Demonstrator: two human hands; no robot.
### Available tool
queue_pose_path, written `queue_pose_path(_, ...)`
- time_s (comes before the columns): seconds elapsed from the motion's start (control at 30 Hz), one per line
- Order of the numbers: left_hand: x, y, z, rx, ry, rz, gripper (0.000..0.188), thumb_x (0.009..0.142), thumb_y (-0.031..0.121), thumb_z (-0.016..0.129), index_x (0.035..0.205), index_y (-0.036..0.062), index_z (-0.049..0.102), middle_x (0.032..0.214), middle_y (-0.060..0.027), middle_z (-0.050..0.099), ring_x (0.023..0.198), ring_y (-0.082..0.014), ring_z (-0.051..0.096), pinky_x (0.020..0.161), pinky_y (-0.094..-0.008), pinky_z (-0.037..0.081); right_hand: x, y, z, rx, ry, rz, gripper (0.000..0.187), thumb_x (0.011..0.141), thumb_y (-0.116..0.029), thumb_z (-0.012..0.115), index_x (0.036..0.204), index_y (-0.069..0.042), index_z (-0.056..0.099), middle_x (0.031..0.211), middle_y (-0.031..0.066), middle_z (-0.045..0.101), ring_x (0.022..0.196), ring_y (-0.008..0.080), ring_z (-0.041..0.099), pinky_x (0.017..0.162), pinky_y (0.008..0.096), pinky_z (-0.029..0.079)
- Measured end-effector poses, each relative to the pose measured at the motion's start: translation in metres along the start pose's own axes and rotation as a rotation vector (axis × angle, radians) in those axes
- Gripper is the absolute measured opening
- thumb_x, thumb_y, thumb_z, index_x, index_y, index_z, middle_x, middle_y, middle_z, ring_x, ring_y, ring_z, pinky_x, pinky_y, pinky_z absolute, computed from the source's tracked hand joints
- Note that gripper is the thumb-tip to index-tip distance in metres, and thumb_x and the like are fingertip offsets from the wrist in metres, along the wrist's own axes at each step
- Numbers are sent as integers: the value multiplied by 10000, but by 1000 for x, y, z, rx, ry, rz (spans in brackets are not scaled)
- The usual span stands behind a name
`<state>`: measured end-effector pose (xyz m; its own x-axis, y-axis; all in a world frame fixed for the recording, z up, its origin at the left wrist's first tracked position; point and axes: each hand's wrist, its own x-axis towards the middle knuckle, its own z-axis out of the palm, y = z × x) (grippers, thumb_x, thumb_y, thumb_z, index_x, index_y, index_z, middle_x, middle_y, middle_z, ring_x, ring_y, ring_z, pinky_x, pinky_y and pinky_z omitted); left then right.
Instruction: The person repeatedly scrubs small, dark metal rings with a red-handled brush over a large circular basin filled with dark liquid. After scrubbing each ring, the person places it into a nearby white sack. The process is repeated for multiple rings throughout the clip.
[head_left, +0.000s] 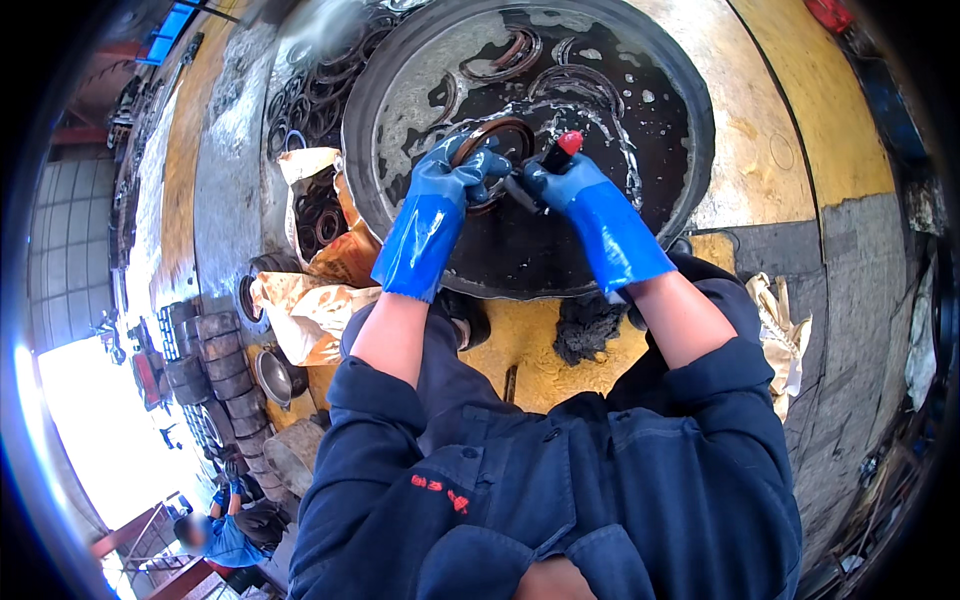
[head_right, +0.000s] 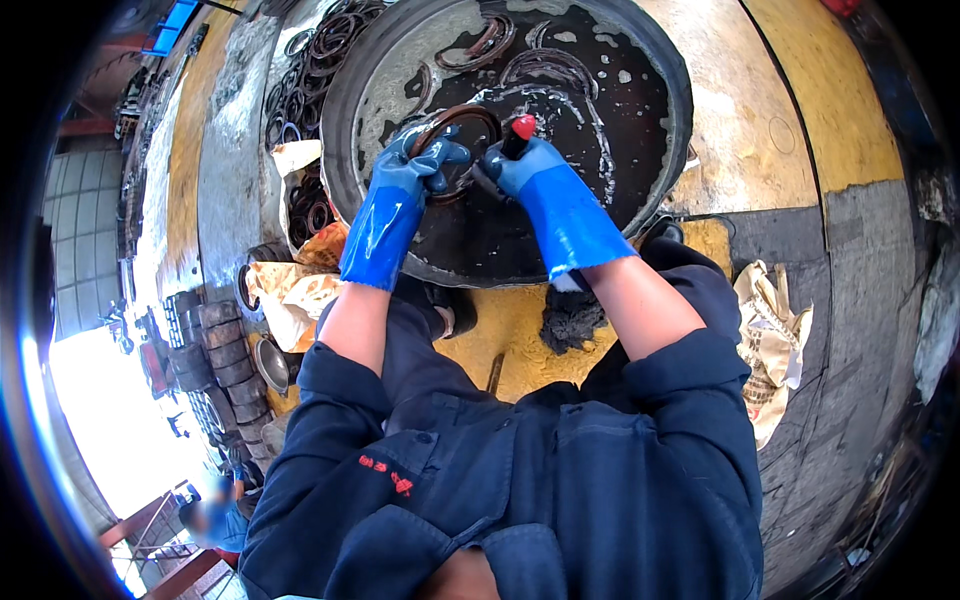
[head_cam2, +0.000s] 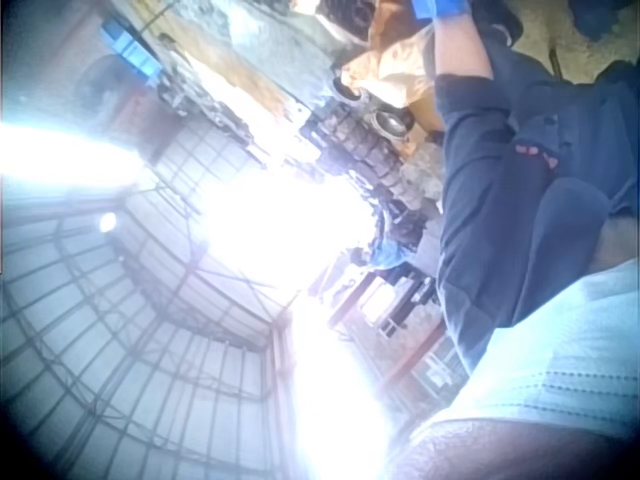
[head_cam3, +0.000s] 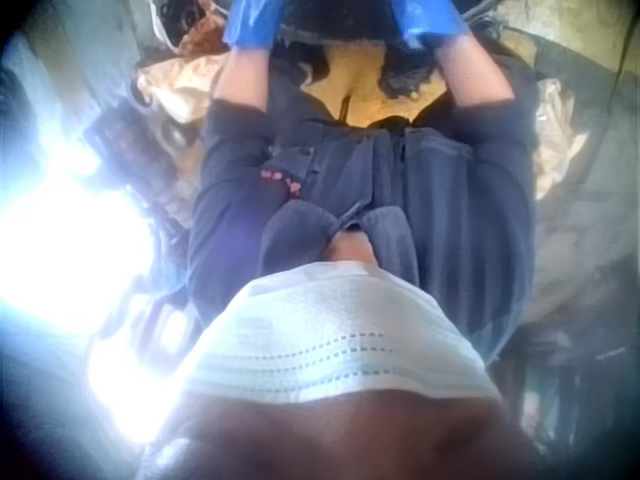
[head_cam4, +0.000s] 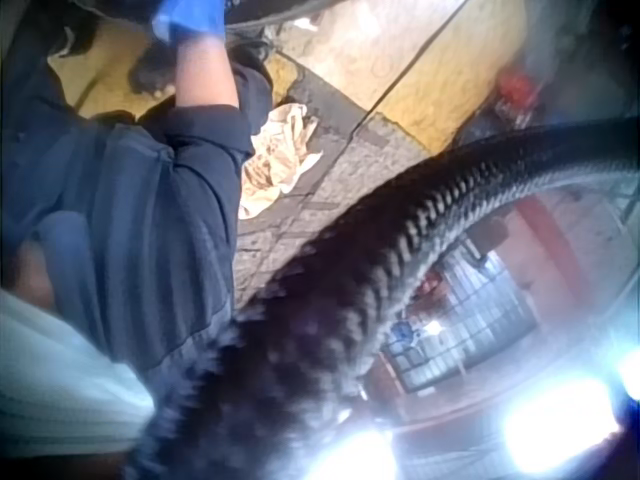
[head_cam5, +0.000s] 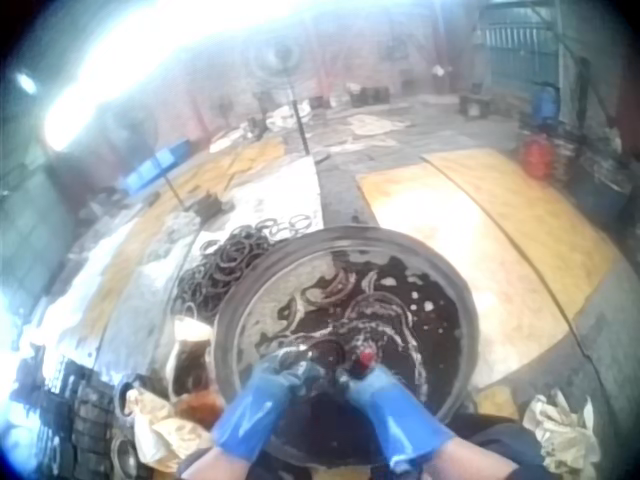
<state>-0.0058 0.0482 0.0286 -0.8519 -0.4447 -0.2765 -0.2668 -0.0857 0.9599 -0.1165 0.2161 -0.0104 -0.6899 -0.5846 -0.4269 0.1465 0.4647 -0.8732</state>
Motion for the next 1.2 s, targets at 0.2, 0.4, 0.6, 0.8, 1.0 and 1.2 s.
queue_pose_path(0.2,5,-5,1,-48,22,30,259,964,134,646,1192,13,666,944,-77,760,608,-78,554,536,-205,419,12,25,4,329,-126,-14,322,889,-311,757,1087,-57,749,985,85,752,898,182,690,834,333,535)
queue_pose_path(0.4,25,-26,-32,-278,201,60,259,945,103,653,1192,29,669,936,-108,765,528,-92,540,485,-212,396,6,17,-18,-1,35,-53,294,912,-300,718,1110,-85,741,968,80,751,856,172,688,816,331,537)
queue_pose_path(0.6,20,-23,-30,-382,240,10,265,943,103,656,1197,31,667,936,-108,765,531,-91,545,484,-211,395,10,12,-31,1,172,-152,317,907,-340,718,1122,-107,727,986,122,753,920,242,728,845,363,551)
queue_pose_path(0.8,20,-18,-20,-373,234,-11,271,940,102,659,1202,33,665,936,-108,765,535,-90,550,483,-210,394,3,-16,-27,189,217,-401,282,933,-269,691,1160,-102,716,986,86,753,889,195,722,832,335,551)
queue_pose_path(1.0,19,-11,-17,-367,236,-8,278,937,102,662,1207,34,663,935,-109,766,538,-89,554,483,-209,393,4,8,-10,190,89,-105,272,910,-276,700,1100,-84,733,976,92,750,903,189,708,858,328,539)
queue_pose_path(1.2,22,-17,-21,-431,213,20,293,940,109,658,1225,41,658,963,-113,766,563,-93,582,489,-207,395,19,34,18,491,-22,-9,289,852,-272,758,1044,-56,747,916,90,742,830,170,696,771,328,547)
